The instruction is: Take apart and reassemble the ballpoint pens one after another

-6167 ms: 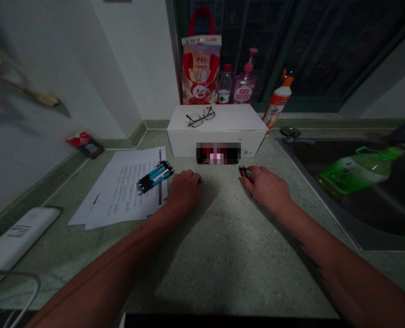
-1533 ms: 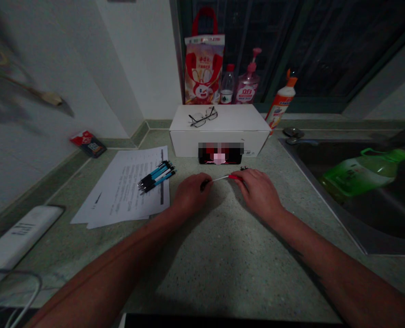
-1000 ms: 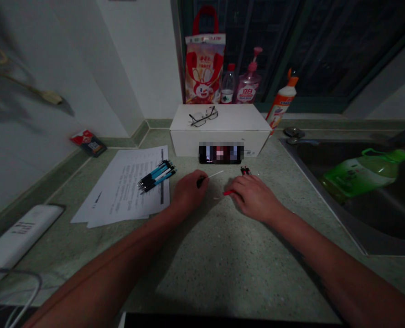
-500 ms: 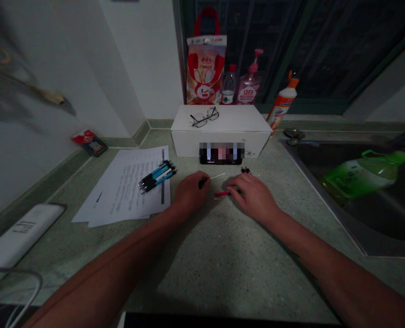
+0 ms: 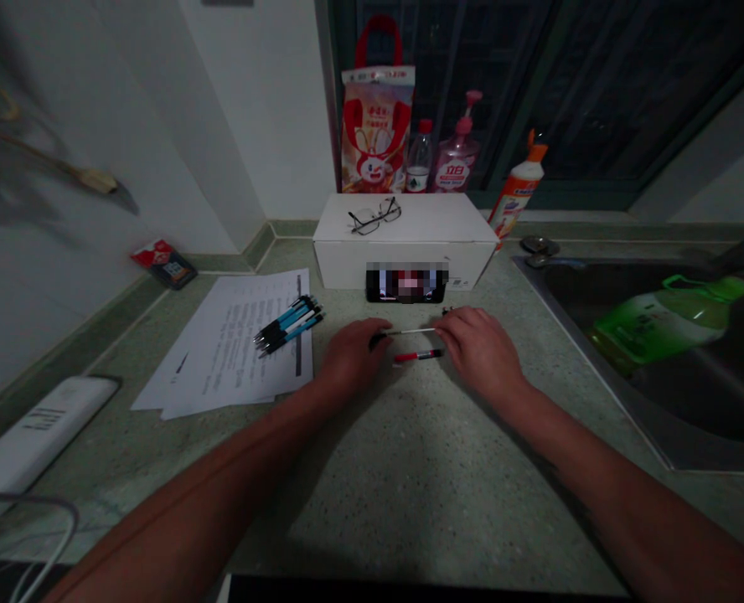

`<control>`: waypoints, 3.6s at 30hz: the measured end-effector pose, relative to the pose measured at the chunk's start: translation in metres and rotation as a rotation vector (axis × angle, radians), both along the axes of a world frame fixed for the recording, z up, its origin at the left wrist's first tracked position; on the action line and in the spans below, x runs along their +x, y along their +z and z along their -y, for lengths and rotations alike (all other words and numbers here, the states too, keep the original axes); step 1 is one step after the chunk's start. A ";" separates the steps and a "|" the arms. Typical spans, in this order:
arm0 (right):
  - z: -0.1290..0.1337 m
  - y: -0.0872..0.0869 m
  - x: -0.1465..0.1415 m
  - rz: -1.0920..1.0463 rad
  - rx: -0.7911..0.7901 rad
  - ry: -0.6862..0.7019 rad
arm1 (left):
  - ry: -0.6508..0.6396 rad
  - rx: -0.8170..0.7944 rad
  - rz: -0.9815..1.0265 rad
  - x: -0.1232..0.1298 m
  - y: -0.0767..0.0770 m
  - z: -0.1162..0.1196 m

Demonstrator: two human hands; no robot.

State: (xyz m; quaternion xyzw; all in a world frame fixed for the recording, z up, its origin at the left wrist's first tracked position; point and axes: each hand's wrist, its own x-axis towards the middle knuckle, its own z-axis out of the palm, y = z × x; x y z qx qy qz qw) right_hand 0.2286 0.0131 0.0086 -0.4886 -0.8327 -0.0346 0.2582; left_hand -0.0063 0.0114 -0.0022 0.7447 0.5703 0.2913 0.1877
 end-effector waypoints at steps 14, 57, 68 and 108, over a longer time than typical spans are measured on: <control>-0.007 0.001 0.011 -0.095 0.016 0.002 | -0.008 -0.004 -0.094 -0.003 0.006 -0.001; 0.011 0.005 -0.011 0.187 -0.371 0.207 | -0.121 0.067 -0.114 0.001 0.006 0.004; 0.014 -0.001 -0.017 0.149 -0.261 0.097 | -0.162 0.073 -0.006 0.002 0.008 0.006; 0.013 -0.002 -0.016 -0.388 -0.269 0.086 | -0.018 -0.171 0.523 0.009 0.010 0.006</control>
